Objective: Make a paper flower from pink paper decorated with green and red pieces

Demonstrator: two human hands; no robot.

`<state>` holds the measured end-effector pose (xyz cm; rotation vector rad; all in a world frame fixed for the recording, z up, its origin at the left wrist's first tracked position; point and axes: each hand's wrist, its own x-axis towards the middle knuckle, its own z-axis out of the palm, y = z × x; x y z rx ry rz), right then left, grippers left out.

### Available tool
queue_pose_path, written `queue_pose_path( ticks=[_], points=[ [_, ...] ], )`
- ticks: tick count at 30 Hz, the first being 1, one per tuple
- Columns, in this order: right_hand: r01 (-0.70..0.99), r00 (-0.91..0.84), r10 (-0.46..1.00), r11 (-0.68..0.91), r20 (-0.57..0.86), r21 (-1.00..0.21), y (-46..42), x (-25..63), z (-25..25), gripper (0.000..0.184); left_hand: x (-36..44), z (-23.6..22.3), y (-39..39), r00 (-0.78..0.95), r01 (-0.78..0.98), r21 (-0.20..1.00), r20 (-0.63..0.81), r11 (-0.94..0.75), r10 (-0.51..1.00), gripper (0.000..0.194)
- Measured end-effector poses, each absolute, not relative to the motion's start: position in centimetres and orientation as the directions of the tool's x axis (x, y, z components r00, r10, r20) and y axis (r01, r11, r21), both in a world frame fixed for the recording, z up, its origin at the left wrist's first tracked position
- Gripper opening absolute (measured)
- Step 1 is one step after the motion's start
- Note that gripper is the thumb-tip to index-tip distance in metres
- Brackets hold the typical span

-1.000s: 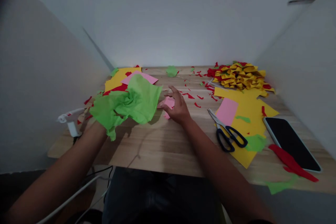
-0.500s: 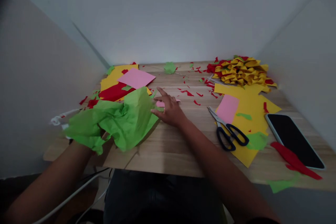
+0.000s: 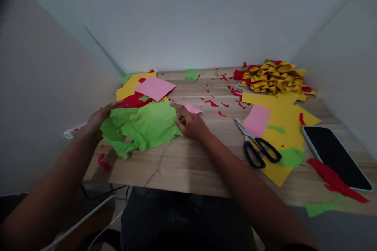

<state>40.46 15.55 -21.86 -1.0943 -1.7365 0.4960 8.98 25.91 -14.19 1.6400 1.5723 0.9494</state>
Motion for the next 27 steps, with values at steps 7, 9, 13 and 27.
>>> queue_pose_path(
  ticks=[7,9,13,27],
  points=[
    [0.484,-0.173,0.847,0.518,0.503,-0.706,15.1,39.8,-21.5,0.031,10.1,-12.2,21.5,0.152,0.509,0.745,0.416,-0.431,0.897,0.032],
    [0.499,-0.154,0.862,0.490,0.483,-0.715,15.1,39.3,-21.6,0.023,12.7,-13.4,18.7,0.508,0.504,0.644,0.318,-0.576,0.800,0.024],
    [0.525,-0.169,0.891,0.444,0.422,-0.726,14.9,38.8,-22.0,0.017,16.8,-17.5,15.1,0.761,0.459,0.378,0.300,-0.804,0.575,0.032],
    [0.509,-0.628,0.606,0.795,0.489,-0.331,13.8,38.6,-20.3,0.036,13.9,-20.9,12.7,0.558,0.647,0.383,0.352,-0.660,0.751,0.010]
  ],
)
